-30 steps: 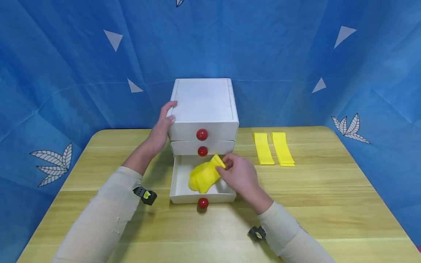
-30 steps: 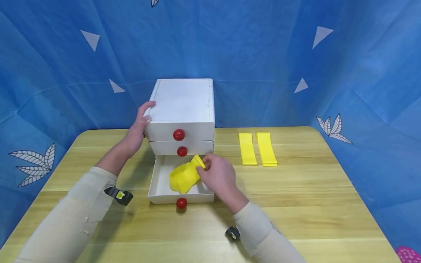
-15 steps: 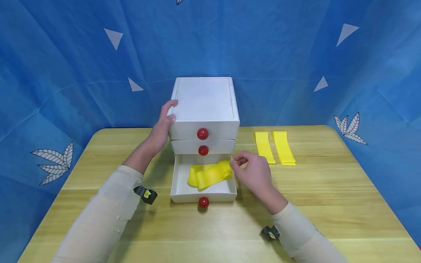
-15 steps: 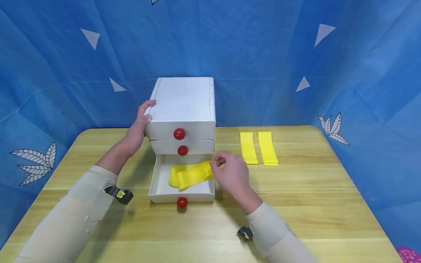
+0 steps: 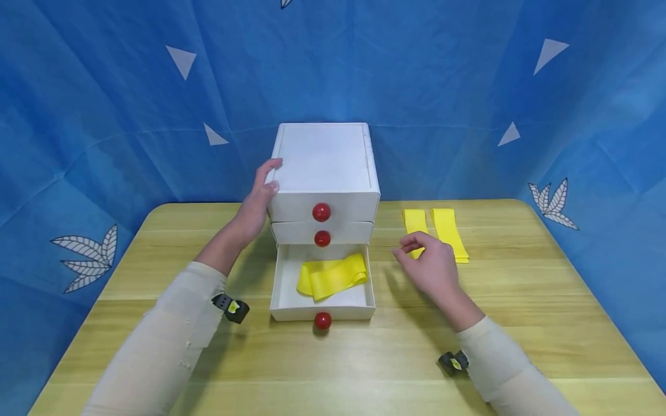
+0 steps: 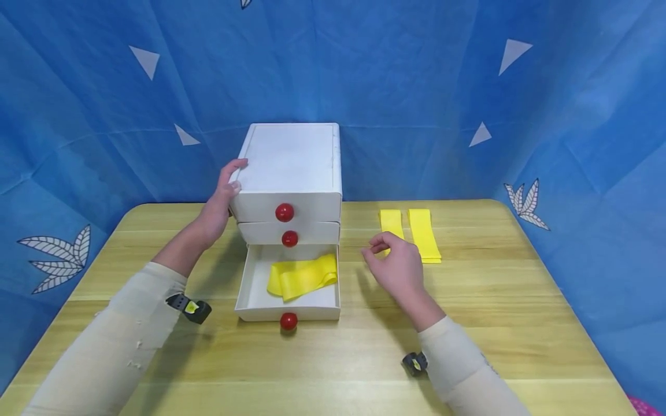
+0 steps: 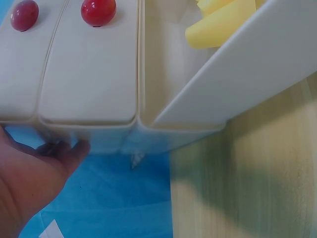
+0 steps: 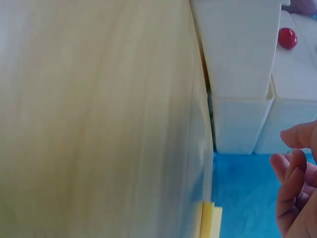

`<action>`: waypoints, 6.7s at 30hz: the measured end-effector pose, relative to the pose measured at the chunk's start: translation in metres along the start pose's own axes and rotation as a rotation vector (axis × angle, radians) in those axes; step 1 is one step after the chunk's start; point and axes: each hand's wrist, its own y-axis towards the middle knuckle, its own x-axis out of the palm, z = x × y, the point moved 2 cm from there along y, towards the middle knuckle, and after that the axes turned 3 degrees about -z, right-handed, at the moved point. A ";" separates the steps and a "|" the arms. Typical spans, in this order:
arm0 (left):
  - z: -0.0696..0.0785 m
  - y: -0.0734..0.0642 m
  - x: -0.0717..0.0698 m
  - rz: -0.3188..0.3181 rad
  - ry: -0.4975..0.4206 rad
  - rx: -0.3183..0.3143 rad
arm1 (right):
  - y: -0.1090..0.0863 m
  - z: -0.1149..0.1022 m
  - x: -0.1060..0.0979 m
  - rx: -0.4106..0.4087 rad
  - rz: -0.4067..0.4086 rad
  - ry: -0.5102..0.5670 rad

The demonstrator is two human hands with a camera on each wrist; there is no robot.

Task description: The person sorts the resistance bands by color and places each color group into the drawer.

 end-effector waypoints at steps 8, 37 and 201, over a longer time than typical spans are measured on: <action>0.000 -0.001 0.001 -0.005 -0.008 -0.005 | 0.014 0.019 -0.003 0.009 -0.007 0.053; -0.003 0.001 0.003 0.017 -0.023 0.039 | 0.071 0.077 0.009 0.107 -0.047 0.163; 0.000 -0.001 0.005 0.037 -0.007 0.055 | -0.028 -0.104 0.067 -0.002 -0.160 0.481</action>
